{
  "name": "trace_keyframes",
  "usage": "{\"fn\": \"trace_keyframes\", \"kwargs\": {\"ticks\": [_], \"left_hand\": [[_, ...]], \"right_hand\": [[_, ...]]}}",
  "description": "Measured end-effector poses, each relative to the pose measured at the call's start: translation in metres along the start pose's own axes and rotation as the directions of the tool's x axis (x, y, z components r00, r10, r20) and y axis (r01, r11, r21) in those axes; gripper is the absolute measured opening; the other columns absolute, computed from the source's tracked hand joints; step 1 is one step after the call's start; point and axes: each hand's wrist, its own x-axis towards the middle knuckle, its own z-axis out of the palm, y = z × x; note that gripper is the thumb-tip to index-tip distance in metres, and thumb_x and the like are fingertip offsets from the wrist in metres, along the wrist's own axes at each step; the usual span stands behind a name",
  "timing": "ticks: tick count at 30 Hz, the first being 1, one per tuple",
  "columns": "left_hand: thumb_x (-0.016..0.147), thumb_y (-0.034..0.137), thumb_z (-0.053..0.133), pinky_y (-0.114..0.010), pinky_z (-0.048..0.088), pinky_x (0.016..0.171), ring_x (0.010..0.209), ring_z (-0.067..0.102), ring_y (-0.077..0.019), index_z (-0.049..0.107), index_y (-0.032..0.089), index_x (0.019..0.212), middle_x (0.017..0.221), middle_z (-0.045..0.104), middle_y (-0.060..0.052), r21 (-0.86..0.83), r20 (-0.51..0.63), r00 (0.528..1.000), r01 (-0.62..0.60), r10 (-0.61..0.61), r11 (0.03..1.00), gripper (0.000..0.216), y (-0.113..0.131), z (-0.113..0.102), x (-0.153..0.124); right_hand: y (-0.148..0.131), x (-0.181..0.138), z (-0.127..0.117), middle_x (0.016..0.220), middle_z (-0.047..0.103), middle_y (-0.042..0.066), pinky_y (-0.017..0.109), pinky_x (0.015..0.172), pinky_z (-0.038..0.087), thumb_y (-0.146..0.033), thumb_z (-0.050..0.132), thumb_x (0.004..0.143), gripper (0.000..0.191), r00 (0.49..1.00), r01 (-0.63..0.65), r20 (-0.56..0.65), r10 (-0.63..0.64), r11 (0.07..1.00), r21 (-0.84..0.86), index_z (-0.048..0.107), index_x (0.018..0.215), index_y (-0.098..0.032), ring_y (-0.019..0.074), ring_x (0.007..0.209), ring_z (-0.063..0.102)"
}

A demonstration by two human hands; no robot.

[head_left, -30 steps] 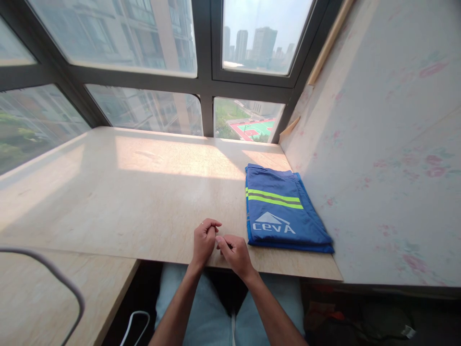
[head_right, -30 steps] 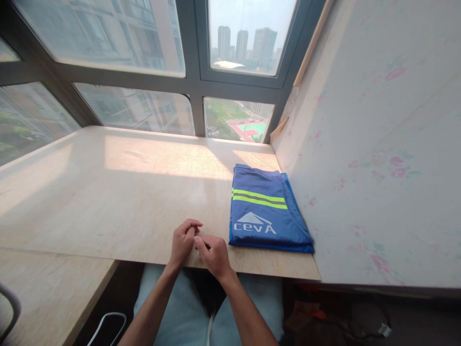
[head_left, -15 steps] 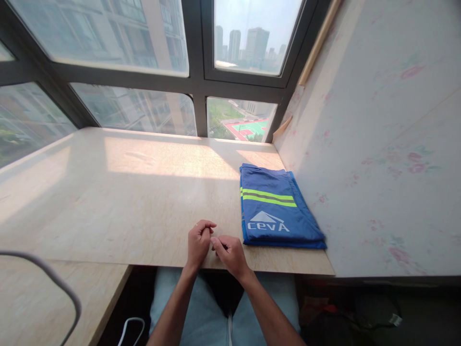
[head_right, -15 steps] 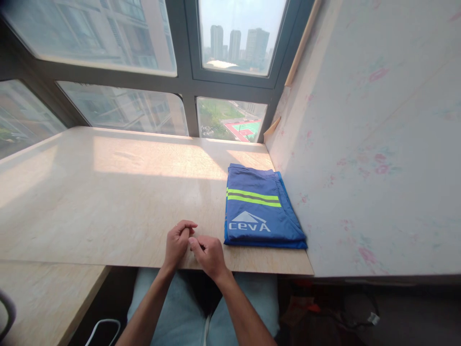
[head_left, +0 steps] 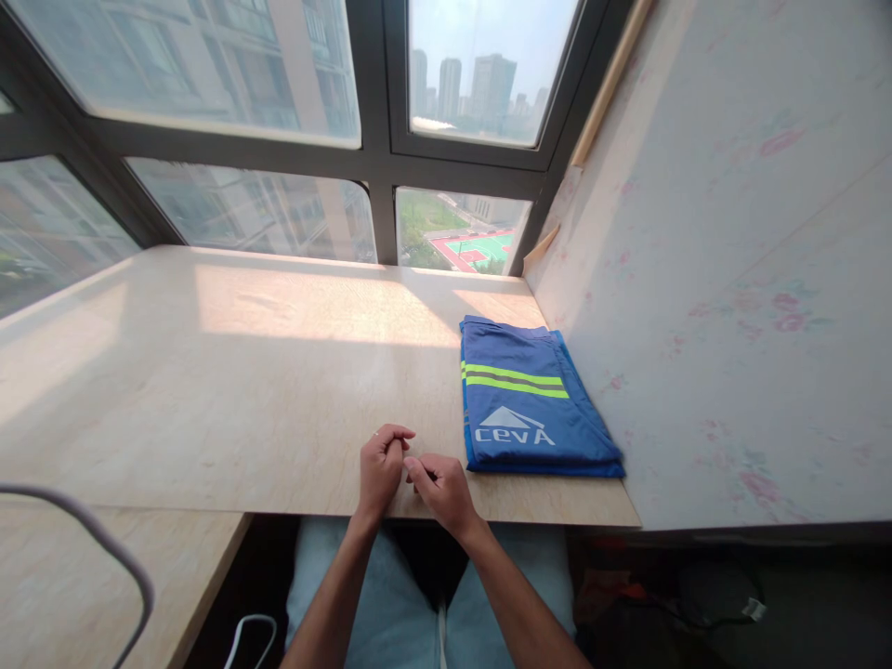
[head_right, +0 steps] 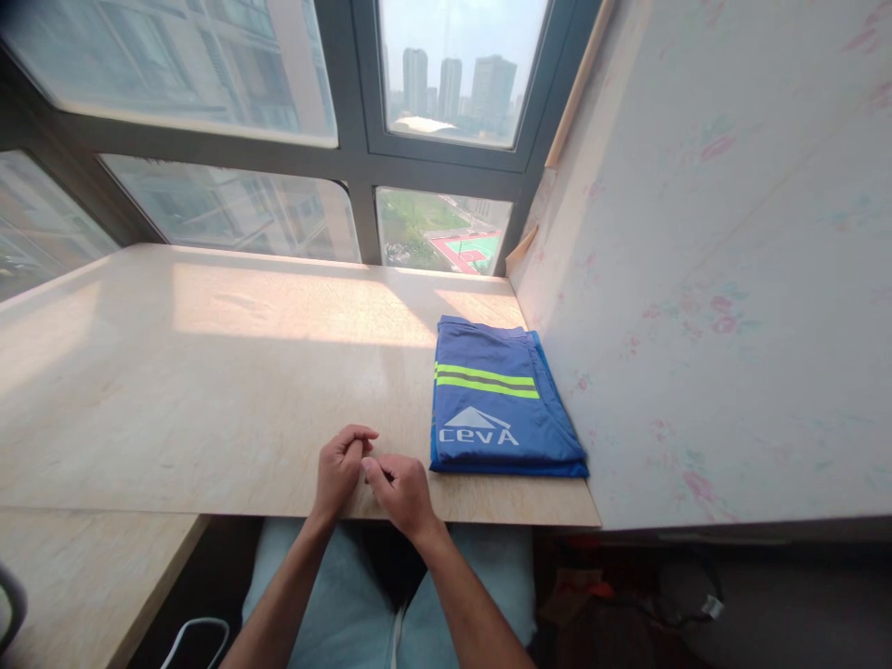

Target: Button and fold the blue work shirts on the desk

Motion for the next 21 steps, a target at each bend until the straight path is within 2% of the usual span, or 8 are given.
{"fn": "trace_keyframes", "kwargs": {"ticks": [21], "left_hand": [[0.075,0.02,0.044,-0.027,0.046,0.06,0.062,0.06,-0.0157,0.067,0.019,0.074,0.064,0.063,-0.001,0.01,0.001,1.0,-0.004,0.004,1.0,0.023,0.0,0.0,-0.0006]], "right_hand": [[-0.0003,0.0003,0.0003,0.055,0.06,0.0,0.024,0.056,0.037,-0.043,0.047,0.096,0.048,1.0,-0.012,0.005,0.012,1.0,-0.014,0.064,0.06,-0.018,0.0117,0.053,0.053]]}}
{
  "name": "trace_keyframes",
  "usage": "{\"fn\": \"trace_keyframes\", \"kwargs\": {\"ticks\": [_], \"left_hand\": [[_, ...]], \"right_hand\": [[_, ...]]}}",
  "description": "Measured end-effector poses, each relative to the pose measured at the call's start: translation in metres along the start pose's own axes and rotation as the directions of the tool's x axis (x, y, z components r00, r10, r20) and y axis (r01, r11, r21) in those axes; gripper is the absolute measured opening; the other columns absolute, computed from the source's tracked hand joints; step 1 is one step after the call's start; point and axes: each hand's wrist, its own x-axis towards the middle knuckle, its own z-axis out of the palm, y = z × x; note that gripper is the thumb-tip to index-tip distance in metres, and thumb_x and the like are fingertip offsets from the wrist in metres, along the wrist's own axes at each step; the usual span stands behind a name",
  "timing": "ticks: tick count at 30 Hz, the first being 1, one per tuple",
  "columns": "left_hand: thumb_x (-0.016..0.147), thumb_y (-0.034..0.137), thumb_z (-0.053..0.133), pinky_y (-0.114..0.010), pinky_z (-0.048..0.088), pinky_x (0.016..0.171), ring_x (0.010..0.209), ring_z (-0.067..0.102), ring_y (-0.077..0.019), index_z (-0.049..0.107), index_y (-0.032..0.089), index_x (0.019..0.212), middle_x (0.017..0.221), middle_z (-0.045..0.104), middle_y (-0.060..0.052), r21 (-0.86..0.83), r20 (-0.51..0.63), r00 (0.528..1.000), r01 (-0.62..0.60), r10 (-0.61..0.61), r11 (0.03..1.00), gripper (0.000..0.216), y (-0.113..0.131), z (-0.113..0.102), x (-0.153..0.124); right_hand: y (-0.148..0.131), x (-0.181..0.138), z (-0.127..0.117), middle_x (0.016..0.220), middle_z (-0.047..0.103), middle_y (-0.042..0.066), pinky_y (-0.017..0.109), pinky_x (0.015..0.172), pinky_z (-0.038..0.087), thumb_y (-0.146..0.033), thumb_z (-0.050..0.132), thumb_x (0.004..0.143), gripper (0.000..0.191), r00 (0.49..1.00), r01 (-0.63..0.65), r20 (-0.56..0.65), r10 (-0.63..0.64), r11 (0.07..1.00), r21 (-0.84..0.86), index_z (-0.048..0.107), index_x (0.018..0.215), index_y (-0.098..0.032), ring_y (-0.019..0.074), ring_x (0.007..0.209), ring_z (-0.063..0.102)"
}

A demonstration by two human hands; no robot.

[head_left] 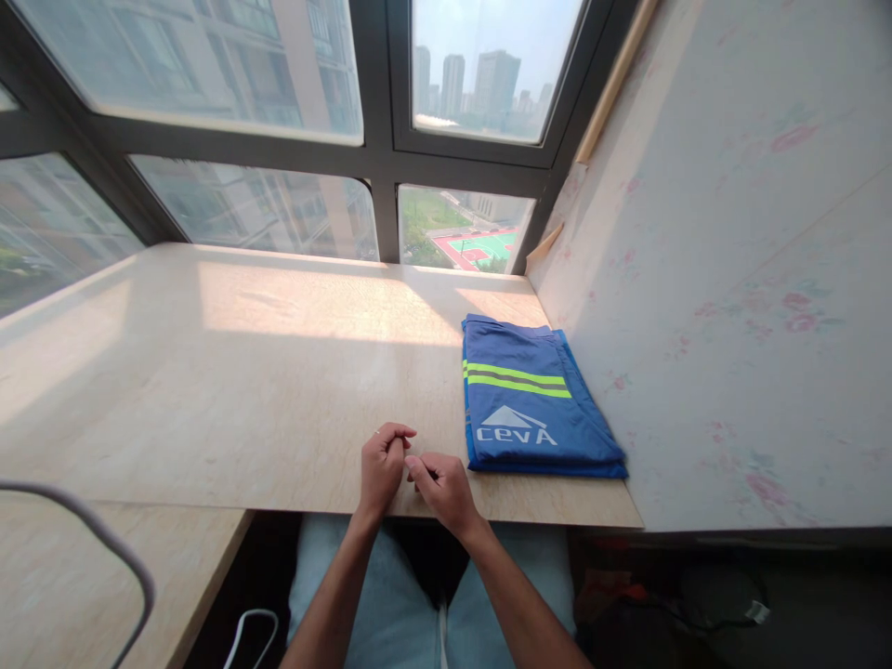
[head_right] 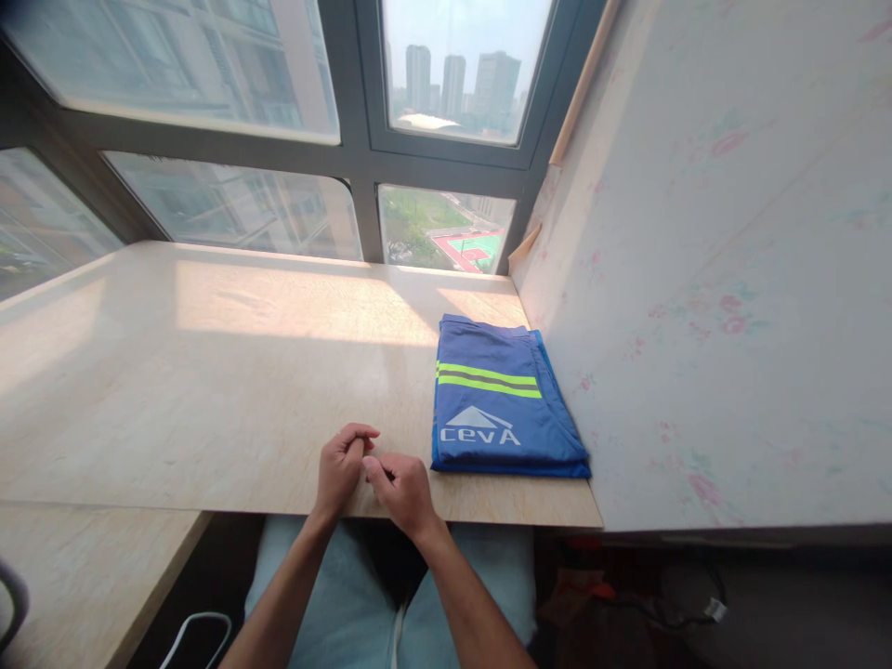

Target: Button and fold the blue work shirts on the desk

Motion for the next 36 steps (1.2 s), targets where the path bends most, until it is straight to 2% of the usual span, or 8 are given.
{"fn": "trace_keyframes", "kwargs": {"ticks": [36], "left_hand": [[0.074,0.019,0.043,-0.026,0.047,0.06,0.062,0.06,-0.015,0.067,0.02,0.074,0.064,0.063,0.0,-0.011,-0.007,1.0,-0.017,0.017,1.0,0.025,-0.0018,0.0019,0.0002]], "right_hand": [[0.0008,-0.0008,-0.0011,0.054,0.058,0.0,0.024,0.056,0.037,-0.047,0.045,0.097,0.051,1.0,-0.006,0.015,0.006,1.0,-0.027,0.063,0.059,-0.018,0.0126,0.053,0.052]]}}
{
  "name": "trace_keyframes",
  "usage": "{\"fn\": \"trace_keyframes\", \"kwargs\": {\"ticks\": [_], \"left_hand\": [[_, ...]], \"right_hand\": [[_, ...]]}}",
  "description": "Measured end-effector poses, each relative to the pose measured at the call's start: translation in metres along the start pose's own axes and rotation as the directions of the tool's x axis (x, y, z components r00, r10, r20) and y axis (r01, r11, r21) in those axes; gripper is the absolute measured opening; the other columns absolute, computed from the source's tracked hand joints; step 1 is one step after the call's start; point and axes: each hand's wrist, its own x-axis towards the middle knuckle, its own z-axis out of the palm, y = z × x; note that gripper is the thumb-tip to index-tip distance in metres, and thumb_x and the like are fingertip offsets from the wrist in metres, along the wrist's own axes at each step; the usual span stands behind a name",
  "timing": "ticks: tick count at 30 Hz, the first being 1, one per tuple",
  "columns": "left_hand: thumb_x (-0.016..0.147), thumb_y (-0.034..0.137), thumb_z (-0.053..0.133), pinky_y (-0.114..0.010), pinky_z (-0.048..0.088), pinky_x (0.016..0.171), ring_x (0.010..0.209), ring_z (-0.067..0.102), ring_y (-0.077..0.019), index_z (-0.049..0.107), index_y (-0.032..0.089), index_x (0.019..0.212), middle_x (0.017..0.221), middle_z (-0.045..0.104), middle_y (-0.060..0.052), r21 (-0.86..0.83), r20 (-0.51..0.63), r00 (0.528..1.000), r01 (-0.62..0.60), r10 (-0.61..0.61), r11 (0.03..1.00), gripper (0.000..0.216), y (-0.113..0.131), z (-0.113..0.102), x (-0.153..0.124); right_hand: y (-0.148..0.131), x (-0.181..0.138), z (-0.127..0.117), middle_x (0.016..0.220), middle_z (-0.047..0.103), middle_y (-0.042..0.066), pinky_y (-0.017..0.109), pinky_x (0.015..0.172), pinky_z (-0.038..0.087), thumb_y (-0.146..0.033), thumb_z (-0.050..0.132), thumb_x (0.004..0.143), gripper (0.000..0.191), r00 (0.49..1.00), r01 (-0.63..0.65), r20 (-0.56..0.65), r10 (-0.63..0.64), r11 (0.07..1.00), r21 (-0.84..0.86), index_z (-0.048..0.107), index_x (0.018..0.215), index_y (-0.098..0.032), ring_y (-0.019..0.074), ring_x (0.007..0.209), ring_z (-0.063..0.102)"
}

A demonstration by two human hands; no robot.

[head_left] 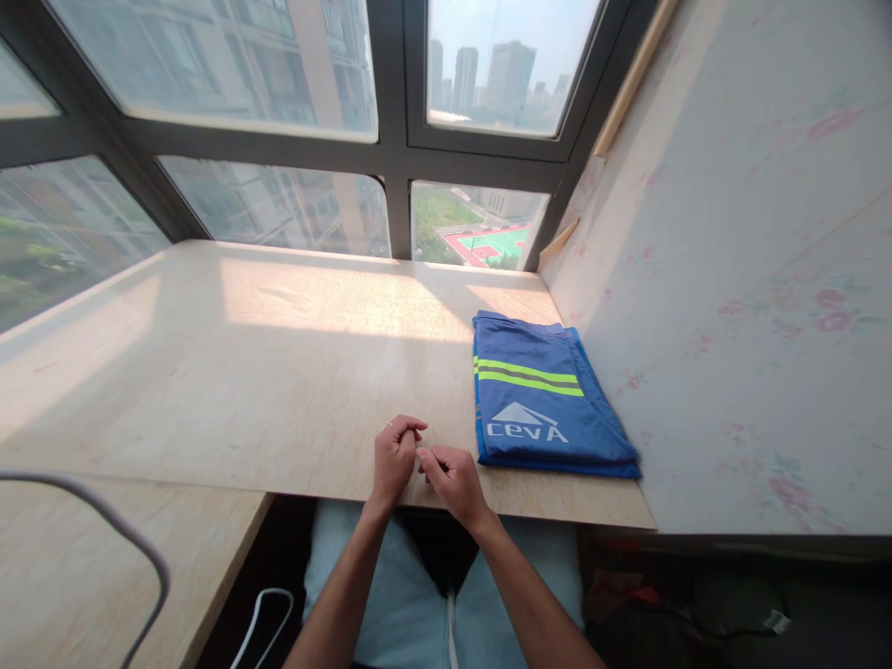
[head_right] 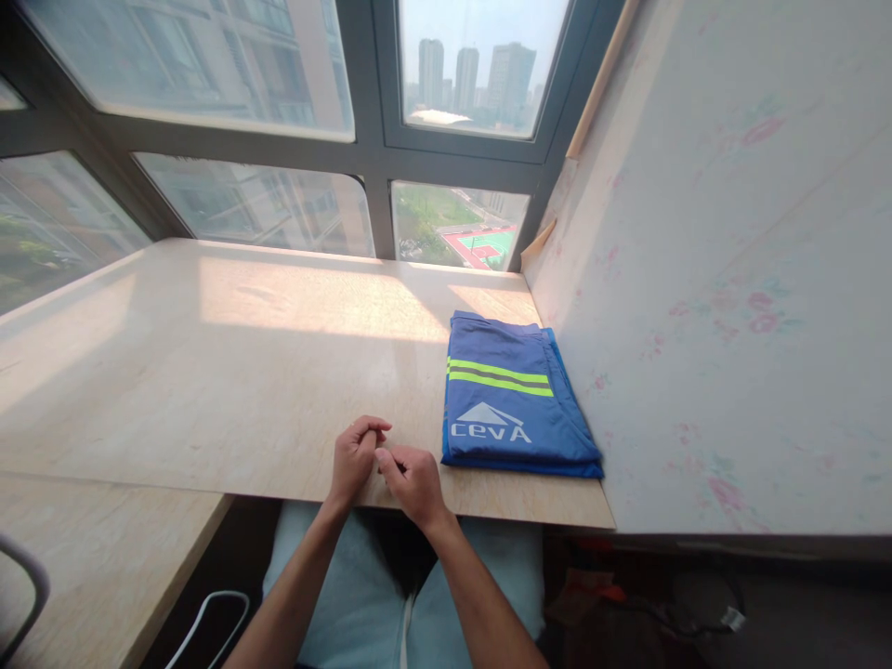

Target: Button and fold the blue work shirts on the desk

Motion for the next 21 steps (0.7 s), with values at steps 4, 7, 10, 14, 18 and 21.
{"fn": "trace_keyframes", "kwargs": {"ticks": [4,7,10,14,18,21], "left_hand": [[0.074,0.018,0.042,-0.026,0.046,0.06,0.062,0.06,-0.0148,0.067,0.02,0.074,0.064,0.063,0.0,0.001,0.005,1.0,0.002,-0.002,1.0,0.025,0.0001,-0.0006,-0.0004],[0.074,0.018,0.042,-0.026,0.046,0.061,0.063,0.06,-0.0148,0.067,0.019,0.075,0.065,0.063,0.0,0.008,0.01,1.0,0.002,-0.002,1.0,0.025,0.0,-0.0008,-0.0004],[0.075,0.018,0.042,-0.026,0.046,0.061,0.063,0.06,-0.0149,0.067,0.019,0.075,0.065,0.063,0.0,0.004,0.008,1.0,0.004,-0.004,1.0,0.025,-0.0005,-0.0006,-0.0004],[0.075,0.018,0.043,-0.026,0.046,0.061,0.063,0.06,-0.015,0.067,0.019,0.075,0.065,0.063,0.0,-0.001,0.007,1.0,0.003,-0.003,1.0,0.025,-0.0007,-0.0006,-0.0005],[0.075,0.019,0.043,-0.026,0.046,0.06,0.062,0.06,-0.015,0.067,0.019,0.074,0.064,0.062,0.0,-0.004,0.003,1.0,0.008,-0.008,1.0,0.025,0.0005,-0.0008,-0.0005],[0.075,0.019,0.043,-0.026,0.046,0.06,0.062,0.06,-0.0148,0.068,0.019,0.074,0.064,0.063,0.0,-0.006,0.0,1.0,0.008,-0.008,1.0,0.025,0.0009,-0.0005,-0.0004]], "right_hand": [[0.0003,-0.0008,0.0002,0.055,0.058,0.0,0.024,0.056,0.037,-0.045,0.046,0.097,0.049,1.0,-0.002,0.0,0.002,1.0,0.005,0.063,0.059,-0.018,0.0124,0.053,0.052],[-0.0006,-0.0008,0.0001,0.055,0.058,0.0,0.024,0.056,0.036,-0.044,0.046,0.097,0.049,1.0,-0.005,0.0,0.005,1.0,0.002,0.063,0.059,-0.018,0.0126,0.053,0.052],[-0.0008,-0.0003,-0.0001,0.055,0.058,0.0,0.024,0.056,0.036,-0.043,0.047,0.097,0.048,1.0,-0.007,0.0,0.007,1.0,0.005,0.062,0.059,-0.018,0.0124,0.053,0.052],[0.0003,-0.0004,-0.0001,0.055,0.058,0.0,0.024,0.056,0.036,-0.043,0.047,0.097,0.048,1.0,-0.002,-0.004,0.002,1.0,0.005,0.062,0.059,-0.018,0.0121,0.053,0.051],[0.0008,-0.0007,0.0,0.055,0.058,0.0,0.024,0.056,0.037,-0.045,0.046,0.097,0.049,1.0,-0.005,-0.002,0.005,1.0,0.003,0.062,0.059,-0.018,0.0119,0.053,0.051],[0.0009,-0.0007,0.0004,0.055,0.058,0.0,0.023,0.056,0.037,-0.046,0.045,0.097,0.05,1.0,-0.006,0.002,0.006,1.0,-0.001,0.063,0.059,-0.017,0.0119,0.053,0.05]]}}
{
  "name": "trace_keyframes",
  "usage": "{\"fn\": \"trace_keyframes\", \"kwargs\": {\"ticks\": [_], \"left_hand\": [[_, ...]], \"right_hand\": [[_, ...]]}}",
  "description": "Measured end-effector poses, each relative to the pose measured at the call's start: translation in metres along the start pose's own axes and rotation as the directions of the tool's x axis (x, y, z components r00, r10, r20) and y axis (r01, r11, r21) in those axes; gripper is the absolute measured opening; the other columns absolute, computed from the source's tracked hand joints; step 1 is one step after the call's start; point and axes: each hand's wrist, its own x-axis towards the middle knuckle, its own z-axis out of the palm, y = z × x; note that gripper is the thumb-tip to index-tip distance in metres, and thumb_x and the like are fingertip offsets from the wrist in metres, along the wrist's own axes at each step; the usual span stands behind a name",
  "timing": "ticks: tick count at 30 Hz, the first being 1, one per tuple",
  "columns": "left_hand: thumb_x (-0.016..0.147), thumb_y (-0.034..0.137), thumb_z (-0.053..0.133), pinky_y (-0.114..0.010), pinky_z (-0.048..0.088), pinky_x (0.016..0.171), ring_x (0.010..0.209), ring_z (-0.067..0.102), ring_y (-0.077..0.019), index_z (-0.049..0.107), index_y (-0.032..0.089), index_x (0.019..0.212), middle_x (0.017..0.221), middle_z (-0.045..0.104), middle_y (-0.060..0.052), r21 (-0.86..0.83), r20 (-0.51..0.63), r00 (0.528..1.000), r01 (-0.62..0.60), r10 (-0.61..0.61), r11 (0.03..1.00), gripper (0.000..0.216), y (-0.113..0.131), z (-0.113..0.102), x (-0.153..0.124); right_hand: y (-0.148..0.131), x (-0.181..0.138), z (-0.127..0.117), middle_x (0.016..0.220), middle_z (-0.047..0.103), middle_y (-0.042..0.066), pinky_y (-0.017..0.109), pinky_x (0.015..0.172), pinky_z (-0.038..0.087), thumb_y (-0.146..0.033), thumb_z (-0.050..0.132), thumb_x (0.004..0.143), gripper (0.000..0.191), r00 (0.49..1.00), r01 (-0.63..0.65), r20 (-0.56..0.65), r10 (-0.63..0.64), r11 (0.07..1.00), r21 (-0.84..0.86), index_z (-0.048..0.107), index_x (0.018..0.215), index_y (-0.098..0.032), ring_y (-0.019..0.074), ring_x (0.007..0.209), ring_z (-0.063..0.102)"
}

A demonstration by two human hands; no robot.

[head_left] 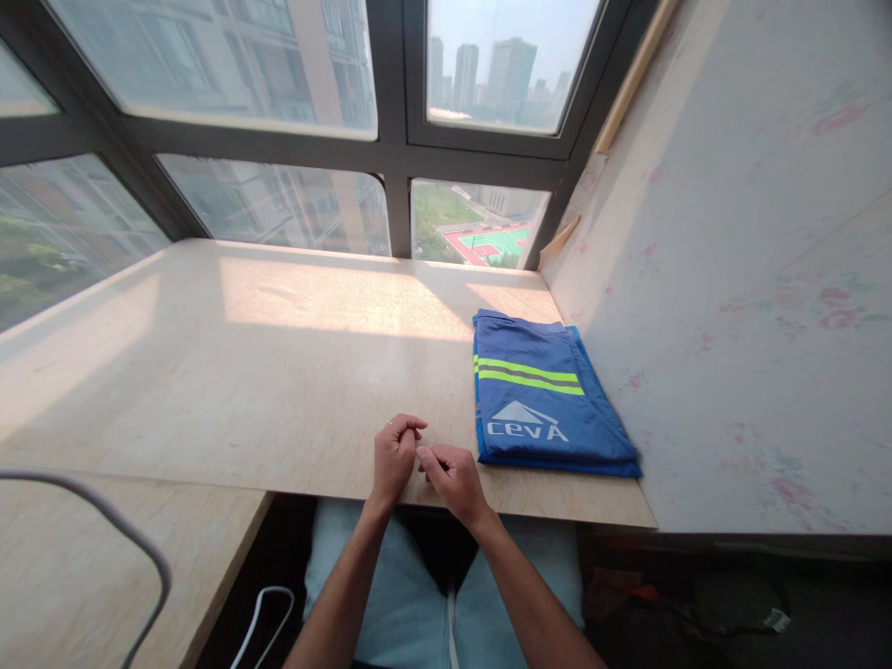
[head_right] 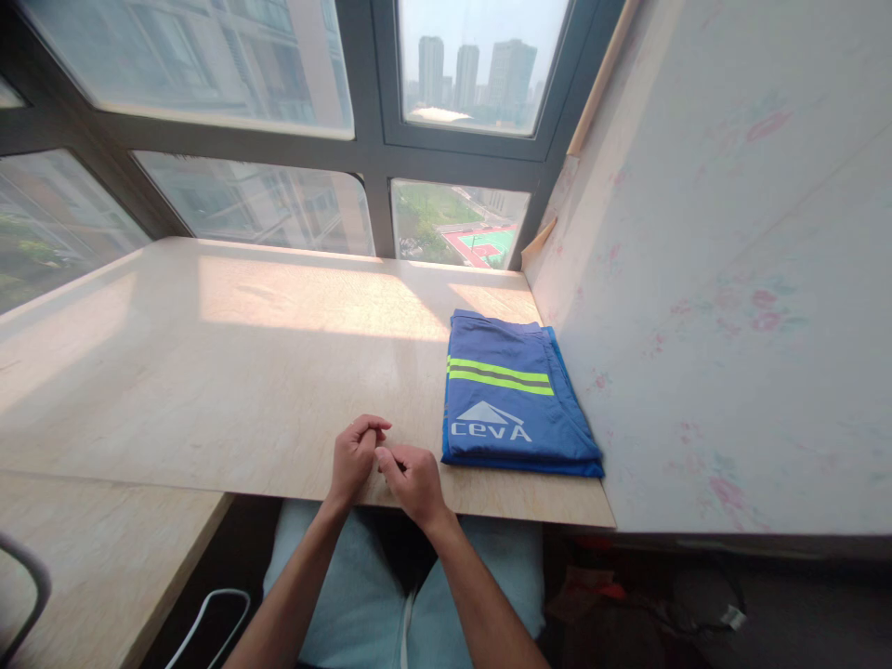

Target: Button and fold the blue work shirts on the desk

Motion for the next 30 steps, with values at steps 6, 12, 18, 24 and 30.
{"fn": "trace_keyframes", "kwargs": {"ticks": [6,12,18,24,30], "left_hand": [[0.075,0.018,0.043,-0.026,0.046,0.061,0.062,0.06,-0.0149,0.068,0.019,0.074,0.064,0.063,0.0,0.003,0.002,1.0,0.0,0.0,1.0,0.025,-0.0014,0.0002,-0.0003],[0.075,0.018,0.043,-0.026,0.046,0.061,0.063,0.06,-0.015,0.068,0.019,0.075,0.065,0.063,0.0,0.003,0.006,1.0,0.004,-0.004,1.0,0.025,-0.003,0.0003,-0.0007],[0.075,0.018,0.043,-0.026,0.046,0.062,0.063,0.06,-0.0148,0.068,0.019,0.075,0.065,0.063,0.0,0.005,0.008,1.0,0.003,-0.003,1.0,0.025,-0.0024,0.0001,-0.0005],[0.075,0.019,0.043,-0.026,0.046,0.061,0.063,0.06,-0.0149,0.068,0.019,0.074,0.064,0.063,0.0,0.006,0.005,1.0,0.007,-0.007,1.0,0.025,-0.0003,-0.0003,-0.0006],[0.075,0.019,0.043,-0.027,0.047,0.062,0.063,0.061,-0.0152,0.068,0.019,0.074,0.064,0.063,0.0,0.004,-0.001,1.0,0.002,-0.002,1.0,0.024,0.0,0.0,0.0003]], "right_hand": [[0.0005,-0.0005,0.0002,0.055,0.058,0.0,0.023,0.057,0.037,-0.044,0.047,0.096,0.048,1.0,0.005,-0.002,-0.005,1.0,0.009,0.063,0.06,-0.018,0.012,0.054,0.052],[-0.0002,-0.0001,-0.0002,0.055,0.059,-0.001,0.023,0.057,0.037,-0.043,0.047,0.097,0.047,1.0,0.001,-0.003,-0.001,1.0,0.007,0.063,0.06,-0.018,0.0119,0.054,0.053],[-0.001,-0.0005,-0.0001,0.055,0.059,-0.001,0.023,0.057,0.037,-0.043,0.048,0.096,0.047,1.0,0.003,-0.007,-0.003,1.0,0.011,0.063,0.06,-0.018,0.012,0.054,0.053],[0.0001,-0.0001,0.0004,0.055,0.058,-0.001,0.023,0.056,0.036,-0.044,0.048,0.096,0.048,1.0,-0.003,-0.012,0.003,1.0,0.011,0.063,0.059,-0.018,0.0119,0.053,0.052],[-0.0008,0.0002,-0.0002,0.054,0.057,-0.001,0.024,0.056,0.037,-0.045,0.047,0.096,0.049,1.0,-0.007,-0.008,0.007,1.0,0.0,0.062,0.058,-0.018,0.0119,0.053,0.051]]}}
